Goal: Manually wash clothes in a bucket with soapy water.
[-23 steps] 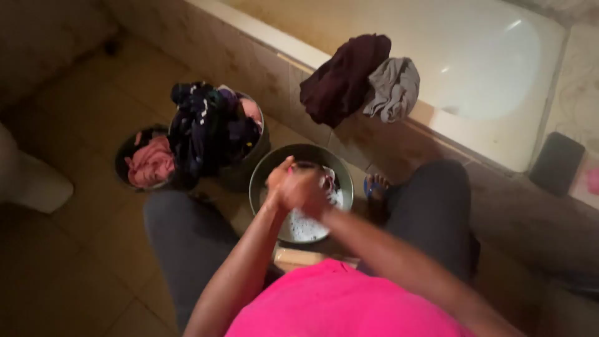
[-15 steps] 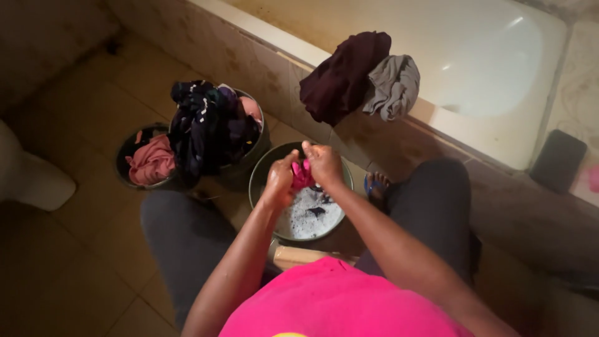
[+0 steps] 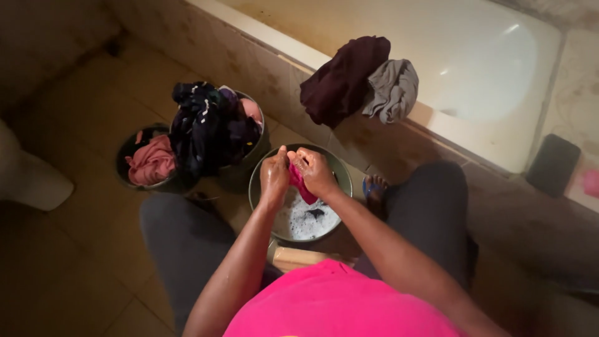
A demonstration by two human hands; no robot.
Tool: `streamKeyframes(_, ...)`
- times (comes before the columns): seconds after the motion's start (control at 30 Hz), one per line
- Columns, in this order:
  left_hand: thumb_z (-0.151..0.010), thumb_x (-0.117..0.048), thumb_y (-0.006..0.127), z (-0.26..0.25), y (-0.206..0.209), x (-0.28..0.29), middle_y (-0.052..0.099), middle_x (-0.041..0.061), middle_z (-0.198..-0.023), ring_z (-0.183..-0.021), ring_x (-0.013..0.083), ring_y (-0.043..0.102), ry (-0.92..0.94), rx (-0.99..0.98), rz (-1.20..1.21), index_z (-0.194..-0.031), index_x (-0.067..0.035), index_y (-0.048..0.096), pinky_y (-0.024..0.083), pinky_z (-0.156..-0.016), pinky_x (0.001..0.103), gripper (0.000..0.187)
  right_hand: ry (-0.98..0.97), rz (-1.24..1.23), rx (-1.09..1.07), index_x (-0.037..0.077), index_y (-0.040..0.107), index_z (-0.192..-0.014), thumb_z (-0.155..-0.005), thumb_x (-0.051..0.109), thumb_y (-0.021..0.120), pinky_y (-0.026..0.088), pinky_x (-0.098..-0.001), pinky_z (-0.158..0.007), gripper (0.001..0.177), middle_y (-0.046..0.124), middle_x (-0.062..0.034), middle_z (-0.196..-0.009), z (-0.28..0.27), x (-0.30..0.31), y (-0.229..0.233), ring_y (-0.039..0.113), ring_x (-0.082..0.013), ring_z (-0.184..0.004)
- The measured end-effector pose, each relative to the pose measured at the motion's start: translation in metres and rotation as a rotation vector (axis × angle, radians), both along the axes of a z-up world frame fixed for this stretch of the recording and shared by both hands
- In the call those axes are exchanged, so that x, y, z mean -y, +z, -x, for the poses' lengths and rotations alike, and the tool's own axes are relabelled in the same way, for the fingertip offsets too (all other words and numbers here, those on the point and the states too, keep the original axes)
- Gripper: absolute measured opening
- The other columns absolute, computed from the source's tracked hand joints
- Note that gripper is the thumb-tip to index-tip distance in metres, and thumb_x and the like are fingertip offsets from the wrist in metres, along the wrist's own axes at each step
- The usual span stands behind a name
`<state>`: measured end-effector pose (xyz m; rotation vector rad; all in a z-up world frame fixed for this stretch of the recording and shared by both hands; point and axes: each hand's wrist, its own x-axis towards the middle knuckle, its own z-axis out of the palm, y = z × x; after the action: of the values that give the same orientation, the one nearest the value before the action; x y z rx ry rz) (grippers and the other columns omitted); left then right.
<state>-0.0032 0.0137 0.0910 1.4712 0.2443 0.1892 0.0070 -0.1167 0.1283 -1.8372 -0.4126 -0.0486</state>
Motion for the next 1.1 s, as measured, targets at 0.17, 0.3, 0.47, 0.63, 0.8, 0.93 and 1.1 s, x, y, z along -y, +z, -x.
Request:
streamKeyframes(0.17, -0.107, -0.037, 0.049, 0.009, 0.009, 0.011, 0.055, -0.007, -0.065, -0.059, 0.0065, 0.046, -0.130, 0.030, 0.092, -0.067, -0.009, 0.059, 0.039, -0.051, 0.029, 0.050, 0.001, 0.120, 0.523, 0.006, 0.064, -0.082, -0.108, 0.025, 0.055, 0.049, -0.0399, -0.066, 0.033, 0.064, -0.0165, -0.080, 0.021, -0.007, 0.025, 0.062, -0.0320, -0.072)
streamKeyframes(0.3, -0.105, -0.031, 0.047, 0.010, 0.000, 0.024, 0.056, -0.001, -0.065, -0.056, 0.0123, 0.050, -0.105, -0.301, 0.667, -0.081, -0.011, 0.062, 0.038, -0.050, 0.031, 0.034, -0.082, 0.284, 0.359, 0.004, 0.069, -0.077, -0.100, 0.021, 0.056, 0.051, -0.0431, -0.059, 0.032, 0.068, -0.0187, -0.075, 0.007, -0.002, 0.019, 0.067, -0.0334, -0.064)
streamKeyframes(0.47, -0.107, -0.030, 0.054, -0.005, -0.059, 0.028, 0.053, -0.003, -0.064, -0.049, 0.0107, 0.045, -0.098, -0.198, 0.503, -0.080, -0.011, 0.061, 0.029, -0.038, 0.030, 0.034, -0.051, 0.314, 0.446, 0.003, 0.065, -0.071, -0.095, 0.018, 0.054, 0.050, -0.0433, -0.057, 0.030, 0.067, -0.0192, -0.073, 0.002, -0.004, -0.009, 0.067, -0.0326, -0.064)
streamKeyframes(0.63, -0.100, -0.031, 0.051, 0.007, 0.008, 0.032, 0.050, 0.001, -0.055, -0.037, 0.0155, 0.042, -0.251, -0.350, 0.553, -0.076, -0.012, 0.060, 0.027, -0.032, 0.032, 0.031, -0.174, 0.308, -0.098, 0.004, 0.061, -0.065, -0.108, 0.027, 0.053, 0.047, -0.0437, -0.053, 0.049, 0.062, -0.0191, -0.060, 0.010, 0.000, 0.055, 0.064, -0.0326, -0.052)
streamKeyframes(0.8, -0.106, -0.023, 0.051, -0.012, -0.065, 0.024, 0.053, 0.000, -0.065, -0.049, 0.0150, 0.049, -0.184, -0.279, 0.742, -0.085, -0.012, 0.060, 0.035, -0.043, 0.032, 0.025, -0.053, 0.257, 0.427, 0.006, 0.062, -0.064, -0.106, 0.031, 0.056, 0.049, -0.0416, -0.057, 0.050, 0.064, -0.0171, -0.066, 0.005, 0.002, 0.004, 0.064, -0.0284, -0.057)
streamKeyframes(0.93, -0.100, -0.024, 0.050, 0.006, 0.033, 0.015, 0.061, 0.000, -0.065, -0.045, 0.0124, 0.045, -0.415, -0.329, 0.457, -0.097, -0.008, 0.076, 0.030, -0.040, 0.029, 0.030, -0.191, 0.295, 0.105, 0.005, 0.068, -0.071, -0.107, 0.045, 0.054, 0.046, -0.0427, -0.057, 0.055, 0.066, -0.0171, -0.067, -0.039, 0.021, -0.027, 0.061, -0.0262, -0.060)
streamKeyframes(1.1, -0.106, -0.039, 0.056, 0.001, 0.008, 0.004, 0.060, 0.004, -0.061, -0.050, 0.0137, 0.052, -0.078, -0.207, -0.165, -0.080, 0.002, 0.071, 0.040, -0.047, 0.034, 0.051, 0.199, -0.022, -0.278, 0.006, 0.060, -0.078, -0.109, 0.049, 0.056, 0.045, -0.0350, -0.058, 0.054, 0.061, -0.0029, -0.068, -0.024, 0.018, -0.052, 0.056, -0.0118, -0.063)
